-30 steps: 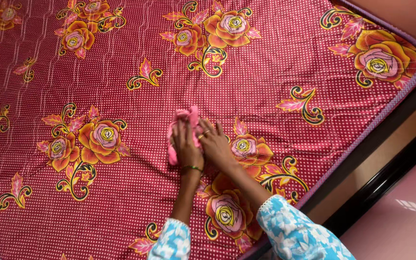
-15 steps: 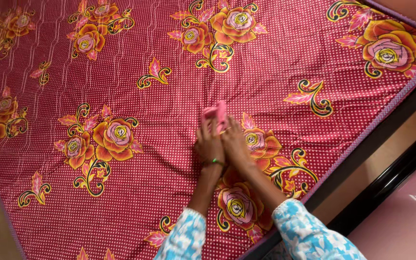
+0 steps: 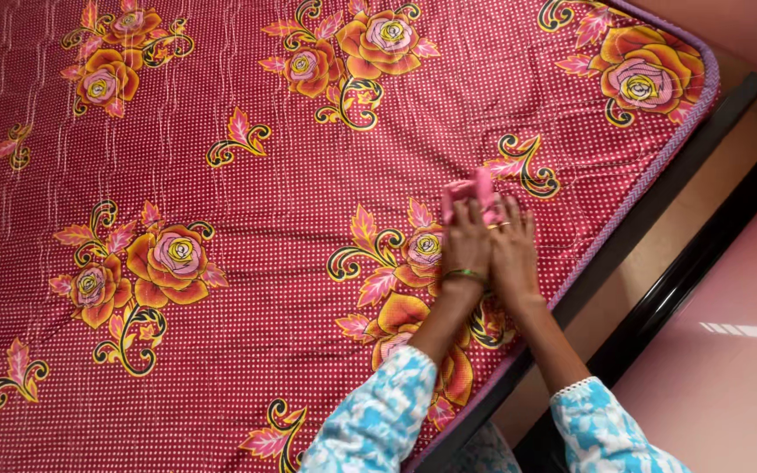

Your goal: The person wipes the surface of a floral-patterned mattress using a pink cloth. They move around the mattress, cleaning different sections and edges while sitting on the floor.

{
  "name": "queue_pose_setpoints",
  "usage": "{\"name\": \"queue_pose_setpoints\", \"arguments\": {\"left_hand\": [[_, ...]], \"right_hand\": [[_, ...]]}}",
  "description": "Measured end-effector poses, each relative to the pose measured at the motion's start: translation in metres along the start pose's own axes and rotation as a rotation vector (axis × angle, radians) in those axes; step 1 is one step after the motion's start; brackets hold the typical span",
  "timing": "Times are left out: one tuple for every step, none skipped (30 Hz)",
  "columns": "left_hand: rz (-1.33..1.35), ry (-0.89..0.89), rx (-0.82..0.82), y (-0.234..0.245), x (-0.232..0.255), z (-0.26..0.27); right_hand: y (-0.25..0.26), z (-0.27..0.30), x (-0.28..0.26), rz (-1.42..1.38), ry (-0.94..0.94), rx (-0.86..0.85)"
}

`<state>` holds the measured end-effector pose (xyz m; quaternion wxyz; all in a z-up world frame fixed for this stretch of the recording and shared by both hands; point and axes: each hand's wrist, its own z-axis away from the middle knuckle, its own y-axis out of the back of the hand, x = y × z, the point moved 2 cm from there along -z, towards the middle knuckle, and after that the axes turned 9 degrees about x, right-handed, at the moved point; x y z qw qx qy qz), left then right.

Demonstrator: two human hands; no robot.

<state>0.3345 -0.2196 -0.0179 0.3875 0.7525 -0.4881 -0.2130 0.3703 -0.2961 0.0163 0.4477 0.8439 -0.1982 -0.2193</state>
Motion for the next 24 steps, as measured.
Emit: {"name": "queue_pose_setpoints", "arguments": {"left_hand": [[0.102,0.057,-0.093,-0.011,0.007,-0.009],[0.204,0.113,-0.187,-0.019,0.012,-0.017],[0.303,0.175,-0.287,-0.020,0.011,-0.017],[0.282,0.180,-0.312,-0.014,0.002,-0.012],[0.261,0.187,-0.340,-0.002,-0.014,-0.004],[0.240,0.194,-0.369,0.013,-0.033,0.006],[0.188,0.232,-0.391,0.032,-0.053,0.019],[0.136,0.270,-0.412,0.056,-0.075,0.037],[0.054,0.290,-0.488,0.082,-0.094,0.061],[-0.081,0.201,-0.357,0.109,-0.104,0.080],[-0.038,0.372,-0.524,0.133,-0.117,0.106],[-0.012,0.444,-0.589,0.153,-0.121,0.128],[0.014,0.521,-0.653,0.170,-0.120,0.148],[0.024,0.478,-0.593,0.178,-0.113,0.158],[0.032,0.443,-0.533,0.182,-0.103,0.164],[0.039,0.409,-0.473,0.184,-0.092,0.165],[0.096,0.410,-0.523,0.177,-0.079,0.159],[0.154,0.411,-0.572,0.165,-0.064,0.149],[0.217,0.405,-0.627,0.152,-0.049,0.137],[0.285,0.315,-0.502,0.136,-0.032,0.117],[0.356,0.228,-0.376,0.120,-0.015,0.097],[0.422,0.212,-0.288,0.105,-0.001,0.079],[0.482,0.200,-0.200,0.093,0.012,0.063],[0.436,0.201,-0.283,0.080,0.023,0.051]], "right_hand": [[0.000,-0.003,0.013,0.044,-0.064,-0.064],[-0.001,-0.006,0.020,0.088,-0.128,-0.128],[-0.002,-0.003,0.019,0.127,-0.190,-0.199],[-0.002,-0.002,0.007,0.119,-0.147,-0.159],[-0.002,-0.001,-0.011,0.109,-0.104,-0.123],[-0.001,0.001,-0.033,0.098,-0.062,-0.086],[0.002,0.007,-0.059,-0.021,-0.028,-0.120],[0.006,0.016,-0.092,-0.141,0.007,-0.152],[0.006,0.025,-0.122,0.021,0.089,-0.363],[0.010,0.038,-0.147,0.183,0.170,-0.575],[0.020,0.053,-0.170,0.164,0.217,-0.631],[0.031,0.069,-0.187,0.144,0.264,-0.688],[0.045,0.086,-0.195,0.173,0.291,-0.628],[0.053,0.096,-0.201,0.201,0.318,-0.567],[0.058,0.103,-0.197,0.129,0.268,-0.523],[0.065,0.110,-0.188,0.057,0.219,-0.479],[0.069,0.113,-0.174,-0.011,0.166,-0.429],[0.066,0.114,-0.156,0.102,0.145,-0.622],[0.062,0.114,-0.133,0.219,0.115,-0.818],[0.063,0.106,-0.111,0.188,0.010,-0.599],[0.065,0.098,-0.088,0.161,-0.092,-0.380],[0.063,0.090,-0.064,0.111,-0.160,-0.311],[0.062,0.082,-0.045,0.056,-0.224,-0.242],[0.061,0.077,-0.031,0.104,-0.233,-0.261]]}}
